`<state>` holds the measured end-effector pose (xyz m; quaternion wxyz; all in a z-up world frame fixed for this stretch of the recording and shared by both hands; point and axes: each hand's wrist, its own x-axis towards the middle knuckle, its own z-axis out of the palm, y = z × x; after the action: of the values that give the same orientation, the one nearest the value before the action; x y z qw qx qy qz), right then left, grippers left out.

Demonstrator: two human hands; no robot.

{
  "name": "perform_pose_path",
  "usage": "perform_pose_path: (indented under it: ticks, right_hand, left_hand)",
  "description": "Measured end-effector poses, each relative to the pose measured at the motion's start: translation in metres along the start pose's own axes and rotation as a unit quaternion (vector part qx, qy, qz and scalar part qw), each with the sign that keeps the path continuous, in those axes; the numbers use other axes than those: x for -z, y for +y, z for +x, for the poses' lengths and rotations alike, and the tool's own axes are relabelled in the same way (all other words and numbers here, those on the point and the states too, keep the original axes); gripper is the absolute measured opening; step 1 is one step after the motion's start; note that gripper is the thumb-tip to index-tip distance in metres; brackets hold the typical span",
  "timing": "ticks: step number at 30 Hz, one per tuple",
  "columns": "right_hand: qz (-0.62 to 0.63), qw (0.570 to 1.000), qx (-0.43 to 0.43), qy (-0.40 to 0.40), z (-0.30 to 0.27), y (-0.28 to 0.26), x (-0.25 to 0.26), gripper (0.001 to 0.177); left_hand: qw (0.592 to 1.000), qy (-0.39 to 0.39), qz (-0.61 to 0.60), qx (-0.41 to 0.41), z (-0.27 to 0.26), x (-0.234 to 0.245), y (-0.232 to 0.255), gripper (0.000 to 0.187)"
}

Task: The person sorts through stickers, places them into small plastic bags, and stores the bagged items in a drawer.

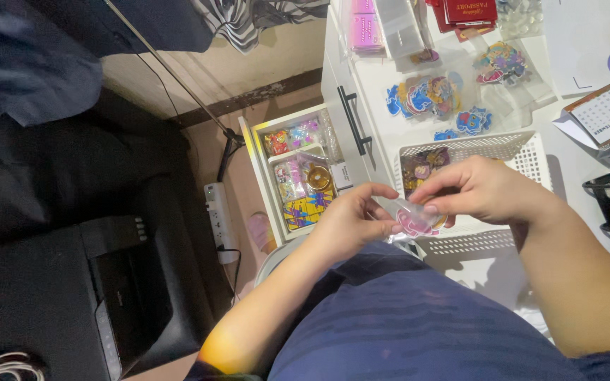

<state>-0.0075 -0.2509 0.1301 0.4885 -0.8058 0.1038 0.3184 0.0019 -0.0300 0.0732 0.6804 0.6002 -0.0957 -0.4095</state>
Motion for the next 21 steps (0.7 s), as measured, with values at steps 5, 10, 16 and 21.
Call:
perform_pose_path:
  ticks: [5, 10, 16, 21]
  right_hand:
    - [0.030, 0.999, 0.000, 0.027, -0.005, 0.000, -0.017, 0.026]
    - [0.152, 0.976, 0.146, 0.060, 0.011, 0.038, -0.032, 0.020]
    - [0.173, 0.971, 0.168, -0.004, 0.010, 0.055, -0.032, 0.015]
    - [0.199, 0.971, 0.127, -0.022, 0.010, 0.033, -0.043, 0.017]
  left_hand:
    - [0.999, -0.023, 0.037, -0.011, 0.001, -0.002, -0.002, 0.043]
    - [0.994, 0.013, 0.102, -0.039, 0.006, -0.004, -0.013, 0.049]
    - [0.999, 0.006, 0.043, -0.010, -0.002, -0.012, 0.000, 0.053]
    - [0.997, 0.015, 0.079, 0.010, -0.003, -0.005, 0.013, 0.054]
